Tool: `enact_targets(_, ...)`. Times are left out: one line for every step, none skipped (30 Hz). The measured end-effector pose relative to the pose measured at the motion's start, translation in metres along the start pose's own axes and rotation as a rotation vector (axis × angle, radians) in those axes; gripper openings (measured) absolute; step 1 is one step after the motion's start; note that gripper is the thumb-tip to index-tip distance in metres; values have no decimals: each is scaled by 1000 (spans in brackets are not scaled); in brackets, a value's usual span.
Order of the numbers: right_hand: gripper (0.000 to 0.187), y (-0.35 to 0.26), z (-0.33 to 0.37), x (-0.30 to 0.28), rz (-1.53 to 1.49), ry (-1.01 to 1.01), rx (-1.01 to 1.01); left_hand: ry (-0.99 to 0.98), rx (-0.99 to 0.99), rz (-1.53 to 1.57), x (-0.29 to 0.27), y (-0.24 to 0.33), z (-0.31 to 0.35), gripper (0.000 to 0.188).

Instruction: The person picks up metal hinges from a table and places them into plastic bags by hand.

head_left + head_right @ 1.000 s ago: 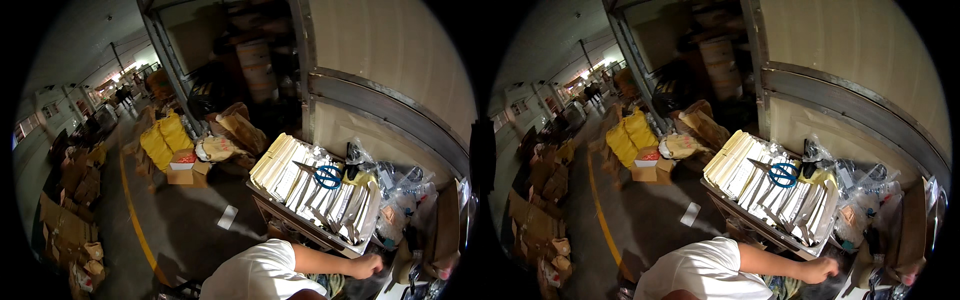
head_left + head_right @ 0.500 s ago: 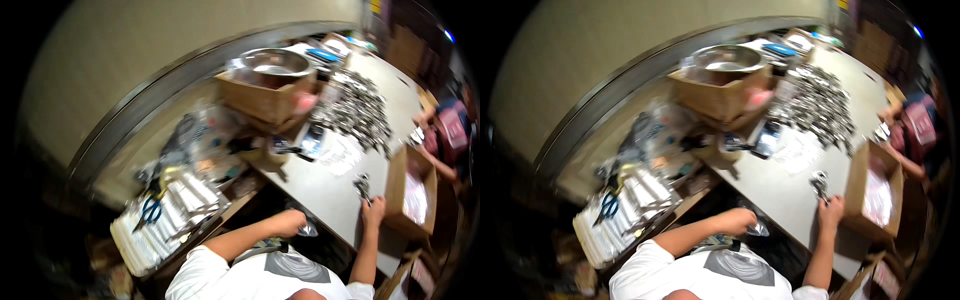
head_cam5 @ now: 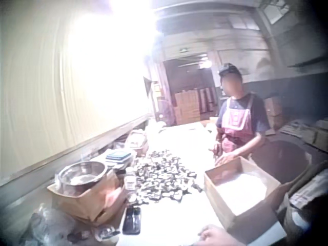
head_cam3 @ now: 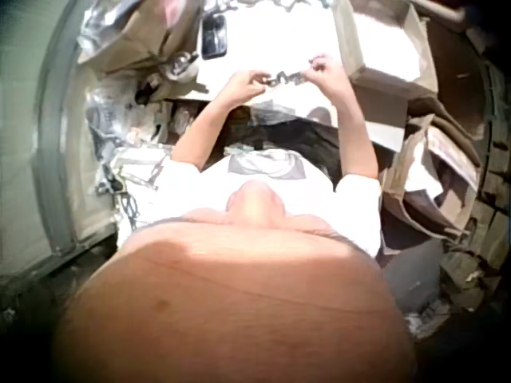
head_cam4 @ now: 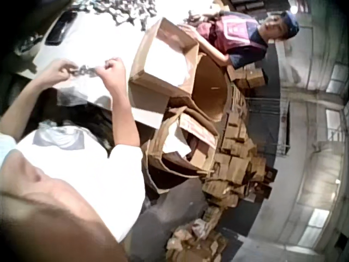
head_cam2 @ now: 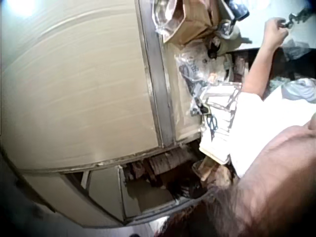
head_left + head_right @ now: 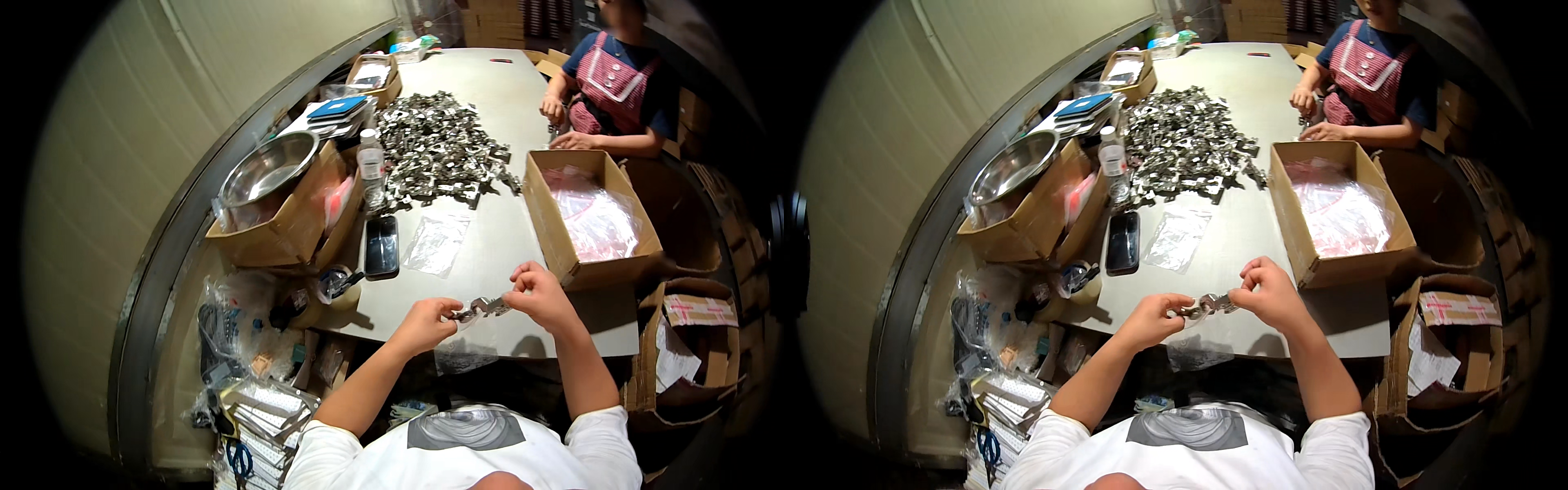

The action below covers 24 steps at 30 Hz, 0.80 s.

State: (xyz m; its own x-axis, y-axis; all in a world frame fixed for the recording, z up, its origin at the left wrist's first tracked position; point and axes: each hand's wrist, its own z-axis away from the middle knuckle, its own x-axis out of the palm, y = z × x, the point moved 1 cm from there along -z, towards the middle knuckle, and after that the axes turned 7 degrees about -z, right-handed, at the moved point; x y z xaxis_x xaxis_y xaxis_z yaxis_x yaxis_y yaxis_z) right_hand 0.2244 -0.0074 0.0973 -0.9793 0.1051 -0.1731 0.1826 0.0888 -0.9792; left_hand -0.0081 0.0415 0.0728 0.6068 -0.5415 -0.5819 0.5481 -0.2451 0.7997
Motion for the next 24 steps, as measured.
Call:
enact_targets(26,-10,-5,-6,227,-11,21,-48,-49,-21,-3,5,-5,46)
enact_targets(26,-20,-12,-6,226,4,21,-57,-39,-27,-3,5,-9,46)
enact_targets(27,-32,-19,-4,459,-42,-40,-61,-8,-47,-3,5,-14,48)
enact_targets(28,-41,-25,-1,692,-91,-93,-69,20,-65,0,4,-18,49)
enact_targets(31,-50,-33,7,812,-134,-153,-105,44,5,4,2,-23,51)
enact_targets(35,-59,-39,16,932,-175,-209,-120,50,2,5,10,-27,51)
enact_targets(35,-65,-44,27,929,-165,-201,-230,33,161,5,19,-29,51)
enact_targets(36,-71,-48,36,1001,-221,-226,-342,19,318,5,28,-31,51)
enact_targets(38,-75,-51,41,1072,-279,-252,-346,-5,441,2,35,-29,51)
enact_targets(38,-80,-53,42,1074,-265,-249,-353,3,433,2,35,-30,51)
enact_targets(40,-82,-55,43,1113,-290,-220,-345,-17,495,2,33,-31,48)
enact_targets(42,-84,-57,42,1151,-315,-190,-335,-37,557,2,32,-31,45)
enact_targets(43,-84,-58,40,1167,-303,-154,-341,-32,552,0,32,-31,45)
enact_targets(43,-81,-58,38,1168,-295,-151,-330,-63,603,-2,33,-30,42)
enact_targets(41,-76,-59,35,1202,-270,-153,-319,-96,656,-4,33,-31,39)
enact_targets(40,-72,-59,36,1234,-251,-156,-322,-94,655,-6,33,-31,39)
enact_targets(40,-68,-59,39,1235,-249,-153,-306,-84,638,-9,34,-32,35)
enact_targets(39,-64,-58,45,1229,-261,-168,-291,-73,622,-11,35,-34,31)
enact_targets(37,-61,-58,48,1223,-274,-185,-293,-72,580,-14,41,-35,26)
enact_targets(37,-59,-60,49,1225,-275,-183,-295,-72,582,-16,43,-36,26)
enact_targets(36,-59,-61,49,1190,-277,-293,-304,-79,592,-17,44,-37,25)
enact_targets(35,-62,-63,51,1151,-279,-409,-308,-86,600,-21,44,-38,24)
enact_targets(33,-66,-63,51,1128,-300,-438,-321,-107,587,-24,41,-39,27)
enact_targets(33,-70,-62,50,1128,-301,-441,-318,-107,587,-26,38,-40,27)
